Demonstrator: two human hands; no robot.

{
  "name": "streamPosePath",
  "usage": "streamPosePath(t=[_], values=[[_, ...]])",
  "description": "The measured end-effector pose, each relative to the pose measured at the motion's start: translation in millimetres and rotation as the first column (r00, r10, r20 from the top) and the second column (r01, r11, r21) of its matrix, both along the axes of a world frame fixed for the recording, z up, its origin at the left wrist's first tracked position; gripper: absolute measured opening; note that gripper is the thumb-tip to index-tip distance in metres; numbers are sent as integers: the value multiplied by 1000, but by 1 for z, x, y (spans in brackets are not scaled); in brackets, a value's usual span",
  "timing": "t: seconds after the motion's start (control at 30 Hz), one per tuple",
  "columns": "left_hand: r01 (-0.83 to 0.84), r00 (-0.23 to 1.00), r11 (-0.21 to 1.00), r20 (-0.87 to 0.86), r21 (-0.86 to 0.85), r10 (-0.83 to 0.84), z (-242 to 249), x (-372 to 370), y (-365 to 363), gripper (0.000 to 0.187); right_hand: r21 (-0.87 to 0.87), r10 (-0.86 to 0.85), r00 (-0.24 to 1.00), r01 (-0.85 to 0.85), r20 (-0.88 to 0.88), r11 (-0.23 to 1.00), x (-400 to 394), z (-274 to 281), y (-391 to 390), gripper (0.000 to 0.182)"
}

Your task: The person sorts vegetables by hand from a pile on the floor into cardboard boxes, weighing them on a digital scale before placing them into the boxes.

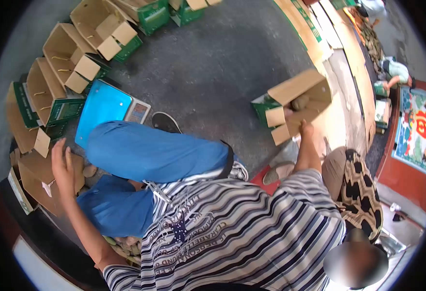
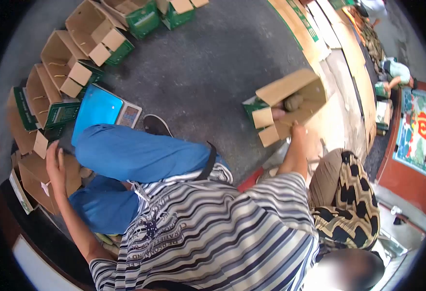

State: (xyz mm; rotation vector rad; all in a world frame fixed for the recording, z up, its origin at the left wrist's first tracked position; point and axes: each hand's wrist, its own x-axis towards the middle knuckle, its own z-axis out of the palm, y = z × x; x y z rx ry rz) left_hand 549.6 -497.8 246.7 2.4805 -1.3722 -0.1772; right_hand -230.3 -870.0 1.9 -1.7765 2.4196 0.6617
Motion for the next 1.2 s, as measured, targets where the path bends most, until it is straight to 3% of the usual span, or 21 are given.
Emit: streamPosePath(t=[0.03,0.07,0.13,0.23,0.3,0.33,0.37,0.4,0.43,0.53,0.6,0.73,0.83,0.93,1.03,1.2], values=[[-21,1000,1000,-20,12,21,-3,1,6,26,61,96,993,-92,-64,994,1,4,9,44],[-47,999,998,-11,30,48,-3,-3,6,25,61,-88,996,87,26,994,-7,-6,2,47],[-85,995,994,-45,65,88,-12,-5,11,27,-29,-274,942,285,192,958,13,12,0,46],[-165,968,961,-151,220,200,-14,-10,9,27,-537,-237,959,285,158,794,77,61,-18,41],[-120,977,951,-134,285,164,-27,-3,14,27,-758,240,954,-23,178,652,162,114,-41,37],[-93,981,943,-132,320,142,-32,-1,16,27,-776,352,889,5,292,630,203,125,-59,34],[-77,981,937,-145,342,133,-34,-2,15,27,-778,499,818,-108,284,619,235,123,-82,32],[-62,980,931,-155,360,125,-35,-2,13,27,-832,745,640,-298,189,468,263,113,-104,30],[-52,979,926,-163,373,120,-36,-3,11,27,-784,779,588,-371,216,497,315,124,-113,28],[-33,982,924,-161,381,101,-38,-4,13,28,-775,939,299,-548,170,315,455,136,-121,22],[-68,975,907,-165,416,149,-37,-5,15,27,-736,979,171,-647,114,199,526,133,-131,25],[-72,980,887,-134,457,149,-33,-5,23,26,-556,949,301,-775,96,302,617,108,-173,37],[-72,982,905,-129,420,138,-39,-2,33,27,-317,883,439,-825,162,468,648,111,-194,43],[-77,983,914,-123,398,136,-42,-2,37,29,-120,849,488,-848,202,516,657,103,-207,42],[-95,977,904,-135,417,164,-31,-5,32,30,-101,923,373,-918,98,382,656,95,-208,37],[-71,983,925,-131,373,128,-30,-5,28,30,-426,966,207,-869,153,254,612,93,-174,34]])
